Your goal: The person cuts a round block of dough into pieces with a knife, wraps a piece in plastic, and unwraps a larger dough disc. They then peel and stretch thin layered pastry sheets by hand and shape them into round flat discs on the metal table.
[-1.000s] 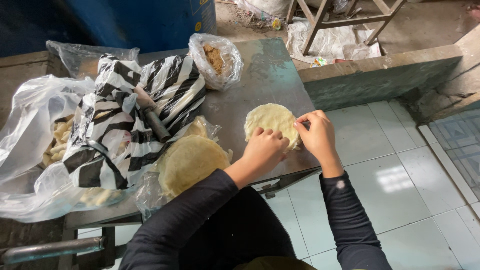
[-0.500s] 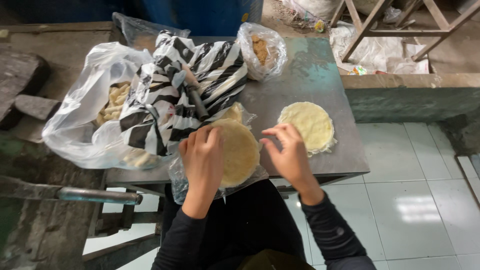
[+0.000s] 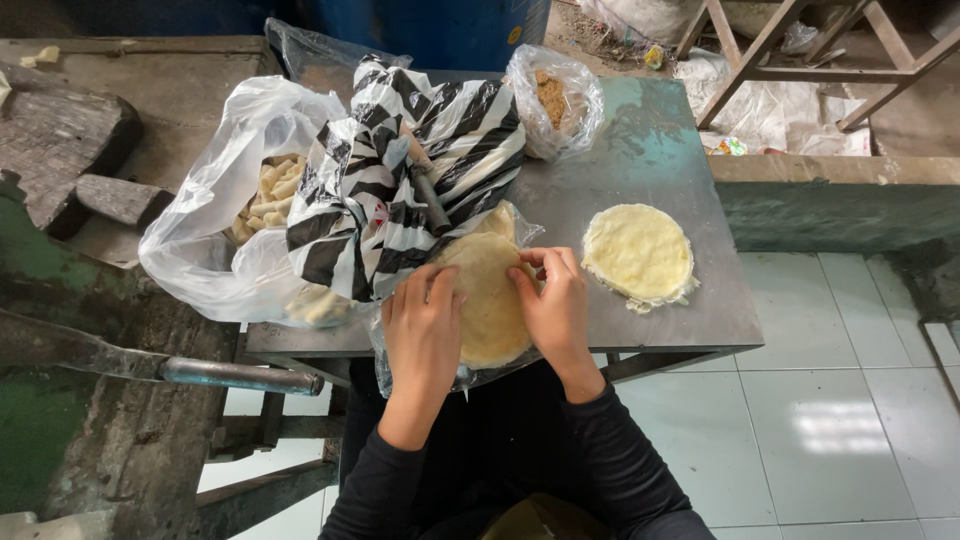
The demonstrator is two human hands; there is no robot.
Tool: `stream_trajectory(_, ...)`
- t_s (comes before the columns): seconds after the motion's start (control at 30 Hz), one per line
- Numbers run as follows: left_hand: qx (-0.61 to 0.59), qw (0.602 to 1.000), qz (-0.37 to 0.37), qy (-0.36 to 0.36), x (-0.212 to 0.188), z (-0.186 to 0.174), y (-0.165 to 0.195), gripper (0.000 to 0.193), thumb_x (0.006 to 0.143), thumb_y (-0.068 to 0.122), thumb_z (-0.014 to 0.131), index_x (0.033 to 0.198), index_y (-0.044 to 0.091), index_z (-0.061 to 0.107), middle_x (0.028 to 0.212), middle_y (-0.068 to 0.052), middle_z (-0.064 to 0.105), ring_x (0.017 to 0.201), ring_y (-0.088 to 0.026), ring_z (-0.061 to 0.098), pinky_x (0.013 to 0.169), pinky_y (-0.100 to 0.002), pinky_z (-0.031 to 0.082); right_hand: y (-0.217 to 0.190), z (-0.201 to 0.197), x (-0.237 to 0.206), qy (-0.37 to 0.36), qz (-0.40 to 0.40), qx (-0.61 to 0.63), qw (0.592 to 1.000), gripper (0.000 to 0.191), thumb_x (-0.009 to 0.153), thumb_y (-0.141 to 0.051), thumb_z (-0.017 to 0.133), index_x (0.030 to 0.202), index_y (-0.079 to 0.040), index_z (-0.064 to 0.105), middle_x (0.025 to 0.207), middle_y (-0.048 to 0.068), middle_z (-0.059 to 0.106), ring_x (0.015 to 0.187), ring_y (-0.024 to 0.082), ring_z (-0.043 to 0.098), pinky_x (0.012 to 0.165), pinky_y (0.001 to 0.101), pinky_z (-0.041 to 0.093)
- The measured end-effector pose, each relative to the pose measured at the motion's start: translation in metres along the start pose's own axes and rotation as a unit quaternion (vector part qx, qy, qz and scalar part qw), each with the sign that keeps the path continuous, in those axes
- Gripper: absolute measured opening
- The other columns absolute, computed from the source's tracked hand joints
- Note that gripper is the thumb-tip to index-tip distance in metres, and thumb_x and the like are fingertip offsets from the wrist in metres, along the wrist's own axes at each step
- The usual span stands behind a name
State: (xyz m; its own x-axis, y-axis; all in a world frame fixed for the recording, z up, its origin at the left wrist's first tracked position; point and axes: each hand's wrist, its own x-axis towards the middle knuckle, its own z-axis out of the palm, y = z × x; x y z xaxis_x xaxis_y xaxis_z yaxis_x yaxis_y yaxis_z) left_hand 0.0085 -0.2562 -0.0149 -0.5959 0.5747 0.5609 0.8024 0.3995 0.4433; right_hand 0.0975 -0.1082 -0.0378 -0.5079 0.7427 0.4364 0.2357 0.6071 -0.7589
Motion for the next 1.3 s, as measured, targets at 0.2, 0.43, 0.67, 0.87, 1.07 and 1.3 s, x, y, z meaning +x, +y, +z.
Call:
stream_trajectory(0.2, -0.024, 0.999, 0.002, 0.022, -0.001, -0.002, 0.003, 0.031, 0.086, 0.012, 0.074, 0.116, 0.009, 0.069, 0.117, -0.008, 0.066, 0.105, -0.032, 0.064, 0.087, -0.046, 0.048, -0.018, -0.004, -0.013, 0.023, -0.102, -0.097, 0.990, 0.012, 0.085, -0.009, 0.078, 0.093, -0.007, 0.069, 0.099, 0.006, 0.069, 0.096, 0.026, 0.064, 0.087, 0.0405, 0.042)
stream_trajectory(0.43, -0.250, 0.955, -0.152, -0.047, -0.001, -0.009, 0.012, 0.028, 0.093, 0.020, 0.073, 0.114, 0.002, 0.067, 0.088, -0.011, 0.076, 0.073, -0.025, 0.076, 0.066, -0.034, 0.059, -0.043, -0.015, -0.038, -0.025, -0.201, -0.108, 0.973, 0.011, 0.085, -0.004, 0.070, 0.095, -0.009, 0.069, 0.097, 0.004, 0.071, 0.100, 0.026, 0.063, 0.090, 0.0392, 0.039)
stream_trajectory(0.67, -0.304, 0.927, -0.189, -0.113, 0.011, 0.004, 0.019, 0.032, 0.088, 0.016, 0.075, 0.115, 0.001, 0.067, 0.090, -0.011, 0.078, 0.078, -0.022, 0.078, 0.070, -0.031, 0.060, -0.044, -0.037, -0.039, -0.090, -0.235, -0.087, 0.964, 0.020, 0.078, -0.002, 0.074, 0.097, -0.008, 0.070, 0.097, 0.004, 0.071, 0.099, 0.026, 0.064, 0.091, 0.0389, 0.042)
stream_trajectory(0.87, -0.327, 0.922, -0.169, -0.118, 0.006, 0.006, 0.015, 0.039, 0.081, 0.001, 0.069, 0.120, 0.000, 0.064, 0.093, -0.012, 0.076, 0.080, -0.021, 0.076, 0.071, -0.031, 0.060, -0.044, -0.042, -0.021, -0.038, -0.096, 0.048, 0.993, 0.032, 0.083, -0.002, 0.077, 0.113, -0.004, 0.067, 0.107, 0.011, 0.066, 0.099, 0.027, 0.065, 0.086, 0.0388, 0.052)
stream_trajectory(1.07, -0.313, 0.917, -0.211, -0.126, 0.006, 0.006, 0.021, 0.029, 0.085, 0.005, 0.066, 0.114, 0.000, 0.068, 0.084, -0.011, 0.075, 0.069, -0.020, 0.073, 0.065, -0.032, 0.057, -0.023, -0.030, 0.020, -0.105, -0.200, 0.025, 0.974, 0.033, 0.075, 0.006, 0.070, 0.106, -0.006, 0.073, 0.101, 0.012, 0.068, 0.093, 0.027, 0.068, 0.081, 0.0346, 0.056)
stream_trajectory(1.3, -0.329, 0.912, -0.200, -0.141, -0.011, -0.005, 0.005, 0.027, 0.084, 0.004, 0.066, 0.110, -0.003, 0.069, 0.080, -0.012, 0.073, 0.067, -0.019, 0.068, 0.063, -0.030, 0.055, 0.019, -0.018, 0.064, -0.301, 0.085, 0.241, 0.919, 0.020, 0.092, 0.007, 0.060, 0.102, -0.001, 0.076, 0.087, -0.001, 0.071, 0.083, 0.004, 0.065, 0.080, 0.0242, 0.059)
